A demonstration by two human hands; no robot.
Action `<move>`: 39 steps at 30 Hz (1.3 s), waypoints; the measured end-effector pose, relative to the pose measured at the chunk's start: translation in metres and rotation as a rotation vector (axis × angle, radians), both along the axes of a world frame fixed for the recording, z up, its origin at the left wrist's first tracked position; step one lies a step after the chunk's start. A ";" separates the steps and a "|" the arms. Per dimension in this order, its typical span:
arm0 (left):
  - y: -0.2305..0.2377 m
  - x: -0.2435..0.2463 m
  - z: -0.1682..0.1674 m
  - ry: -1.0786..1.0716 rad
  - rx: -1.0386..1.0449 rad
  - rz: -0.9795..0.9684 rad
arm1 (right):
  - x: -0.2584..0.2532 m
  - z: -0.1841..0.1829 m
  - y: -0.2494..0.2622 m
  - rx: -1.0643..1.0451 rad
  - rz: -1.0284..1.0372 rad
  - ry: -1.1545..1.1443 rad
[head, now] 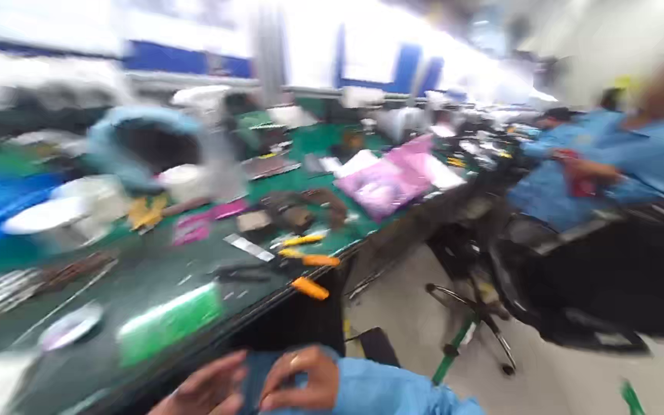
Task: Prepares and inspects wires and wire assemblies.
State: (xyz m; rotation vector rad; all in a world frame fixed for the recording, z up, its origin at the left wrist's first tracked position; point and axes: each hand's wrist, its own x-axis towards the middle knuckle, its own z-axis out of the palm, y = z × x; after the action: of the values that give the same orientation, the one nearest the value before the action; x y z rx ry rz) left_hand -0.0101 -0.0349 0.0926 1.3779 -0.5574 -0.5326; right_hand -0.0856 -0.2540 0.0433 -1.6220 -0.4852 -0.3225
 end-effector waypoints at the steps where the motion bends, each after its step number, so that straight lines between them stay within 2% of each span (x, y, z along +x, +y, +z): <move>1: 0.004 -0.008 0.001 0.043 0.047 0.069 | 0.003 -0.001 0.000 -0.012 0.019 -0.009; 3: 0.018 -0.005 -0.007 0.120 0.085 0.082 | 0.019 0.000 -0.007 -0.025 -0.002 -0.011; 6: 0.042 0.000 -0.025 0.198 0.071 -0.068 | 0.035 0.012 -0.016 -0.027 -0.071 0.053; 9: 0.066 0.000 -0.045 0.172 0.130 -0.136 | 0.061 0.038 -0.008 -0.061 -0.085 0.062; 13: 0.089 0.005 -0.062 0.007 0.325 -0.150 | 0.138 0.079 0.032 -0.078 -0.062 0.133; 17: 0.094 0.004 -0.063 -0.357 0.552 -0.105 | 0.232 0.110 0.099 0.085 -0.099 0.641; 20: 0.099 -0.003 -0.071 -0.620 0.663 -0.067 | 0.289 0.096 0.146 0.189 -0.142 0.778; 23: 0.101 -0.005 -0.073 -0.673 0.694 -0.056 | 0.317 0.090 0.175 0.278 -0.215 0.822; 27: 0.104 -0.009 -0.069 -0.681 0.674 -0.067 | 0.297 0.095 0.183 0.245 -0.214 0.768; 31: 0.104 -0.017 -0.055 -0.801 0.605 0.030 | 0.264 0.109 0.147 0.054 -0.109 0.576; 33: 0.110 -0.020 -0.040 -0.954 0.500 0.228 | 0.246 0.115 0.116 -0.081 -0.019 0.388; 36: 0.145 -0.008 0.010 -1.095 0.425 0.677 | 0.219 0.110 0.053 -0.353 0.033 0.048; 38: 0.190 0.013 0.045 -1.056 0.575 0.877 | 0.197 0.099 0.004 -0.669 -0.142 -0.117; 39: 0.216 0.026 0.057 -1.046 0.745 0.950 | 0.188 0.092 -0.016 -0.817 -0.239 -0.168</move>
State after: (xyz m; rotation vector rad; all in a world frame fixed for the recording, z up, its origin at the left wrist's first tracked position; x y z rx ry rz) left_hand 0.0158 0.1813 0.1499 2.3913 -0.4345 0.9160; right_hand 0.1026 -0.2700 0.1349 -2.4717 -0.5925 -0.4778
